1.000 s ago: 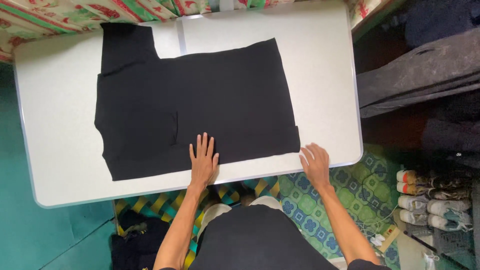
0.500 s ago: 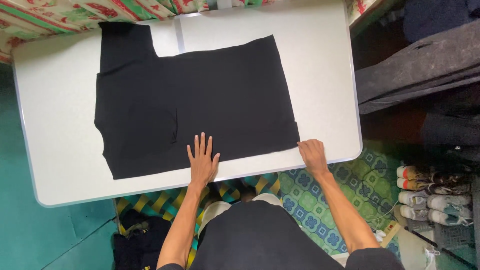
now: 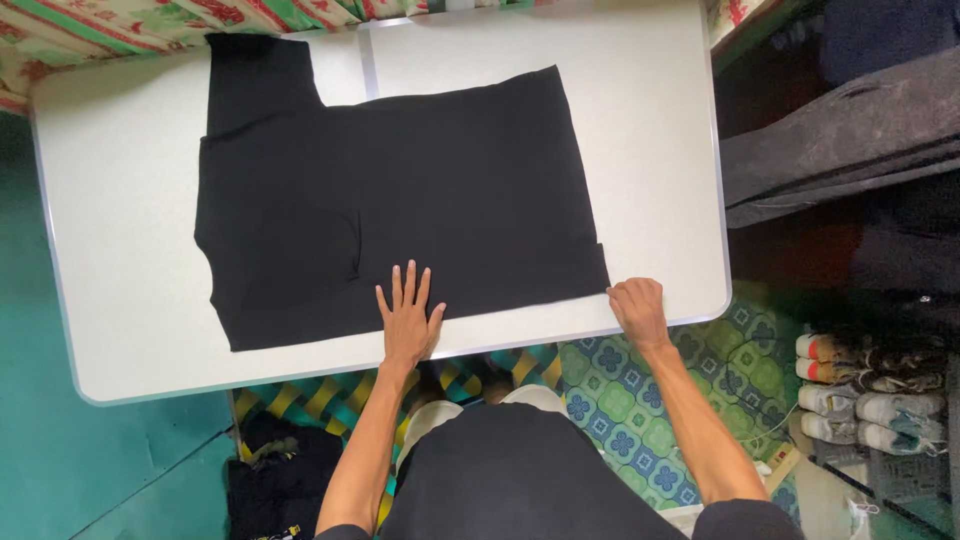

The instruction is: The person lays a black garment flat on a white table and repeatedly smooths and folds it by hand. The garment is adjusted and pressed flat multiple times, with the person using both hands to align edges and crease folds.

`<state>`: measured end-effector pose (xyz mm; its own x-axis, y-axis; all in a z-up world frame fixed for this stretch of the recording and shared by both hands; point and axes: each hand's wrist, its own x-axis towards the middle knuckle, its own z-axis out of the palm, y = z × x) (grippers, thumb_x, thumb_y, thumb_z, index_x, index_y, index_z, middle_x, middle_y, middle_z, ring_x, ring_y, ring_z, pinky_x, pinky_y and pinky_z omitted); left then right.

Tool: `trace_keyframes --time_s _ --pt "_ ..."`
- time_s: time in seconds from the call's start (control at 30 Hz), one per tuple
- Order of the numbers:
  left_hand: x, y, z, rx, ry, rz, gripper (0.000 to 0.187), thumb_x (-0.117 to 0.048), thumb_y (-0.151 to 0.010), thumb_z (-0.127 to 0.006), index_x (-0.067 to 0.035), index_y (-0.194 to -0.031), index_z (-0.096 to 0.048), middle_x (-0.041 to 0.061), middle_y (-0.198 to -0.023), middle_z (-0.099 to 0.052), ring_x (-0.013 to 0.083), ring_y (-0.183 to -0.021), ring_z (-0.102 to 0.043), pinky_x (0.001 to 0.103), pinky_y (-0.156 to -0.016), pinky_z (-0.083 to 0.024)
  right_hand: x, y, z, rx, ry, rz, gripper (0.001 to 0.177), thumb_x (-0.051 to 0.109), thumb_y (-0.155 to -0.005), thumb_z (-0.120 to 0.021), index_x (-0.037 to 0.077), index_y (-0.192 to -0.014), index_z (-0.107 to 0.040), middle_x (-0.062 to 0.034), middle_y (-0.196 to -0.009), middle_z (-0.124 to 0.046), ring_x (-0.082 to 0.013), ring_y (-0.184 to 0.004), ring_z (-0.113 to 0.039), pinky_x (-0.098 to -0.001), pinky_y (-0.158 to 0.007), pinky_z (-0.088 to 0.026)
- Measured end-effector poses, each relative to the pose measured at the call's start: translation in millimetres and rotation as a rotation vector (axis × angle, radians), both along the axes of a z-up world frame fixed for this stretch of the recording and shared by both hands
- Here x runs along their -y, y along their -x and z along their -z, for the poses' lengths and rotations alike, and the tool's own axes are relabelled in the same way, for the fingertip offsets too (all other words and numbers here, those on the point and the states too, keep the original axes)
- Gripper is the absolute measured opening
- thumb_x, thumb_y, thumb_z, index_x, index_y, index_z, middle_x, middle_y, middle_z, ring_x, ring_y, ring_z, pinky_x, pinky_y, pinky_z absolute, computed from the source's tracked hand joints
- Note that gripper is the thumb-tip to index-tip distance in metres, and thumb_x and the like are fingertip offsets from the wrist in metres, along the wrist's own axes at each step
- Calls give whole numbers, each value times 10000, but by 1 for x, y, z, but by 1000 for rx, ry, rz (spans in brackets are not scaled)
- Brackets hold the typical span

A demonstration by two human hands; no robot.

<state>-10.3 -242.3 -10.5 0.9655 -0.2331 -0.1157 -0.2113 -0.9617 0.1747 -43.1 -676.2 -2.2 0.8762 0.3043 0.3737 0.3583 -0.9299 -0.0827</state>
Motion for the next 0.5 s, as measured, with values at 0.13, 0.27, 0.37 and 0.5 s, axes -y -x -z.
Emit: trace_keyframes --time_s 0.13,0.27,0.37,0.5 --pt "4 0 3 -4 32 0 680 -555 -1033 -372 -253 -1627 -237 54 -1724 -109 320 -1580 -38 637 -1210 -46 -13 3 -11 -65 11 109 127 92 -887 -766 167 -972 -710 43 -923 -650 -156 -954 -642 -365 -943 -458" --pt "22 -7 4 39 131 6 622 -442 -1034 -432 -163 -1582 -339 126 -1711 -150 321 -1576 -97 614 -1215 -83 -25 1 -22 -143 -2 227 201 116 -887 -653 193 -1058 -725 15 -1075 -664 -169 -1068 -625 -372 -1003 -441" --pt "49 -14 0 69 200 44 547 -296 -1028 -462 -151 -1552 -396 124 -1700 -200 305 -1570 -146 585 -1219 -111 -61 -14 -24 -100 -99 307 345 93 -879 -574 144 -1196 -698 -69 -1184 -634 -254 -1151 -600 -420 -1015 -453" --pt "93 -21 11 -10 298 139 651 -87 -932 -539 -165 -1558 -380 92 -1696 -216 283 -1566 -157 574 -1230 -130 -141 -43 -6 -94 -218 357 473 163 -980 -565 63 -1441 -552 -240 -1541 -443 -437 -1454 -356 -568 -1155 -253"
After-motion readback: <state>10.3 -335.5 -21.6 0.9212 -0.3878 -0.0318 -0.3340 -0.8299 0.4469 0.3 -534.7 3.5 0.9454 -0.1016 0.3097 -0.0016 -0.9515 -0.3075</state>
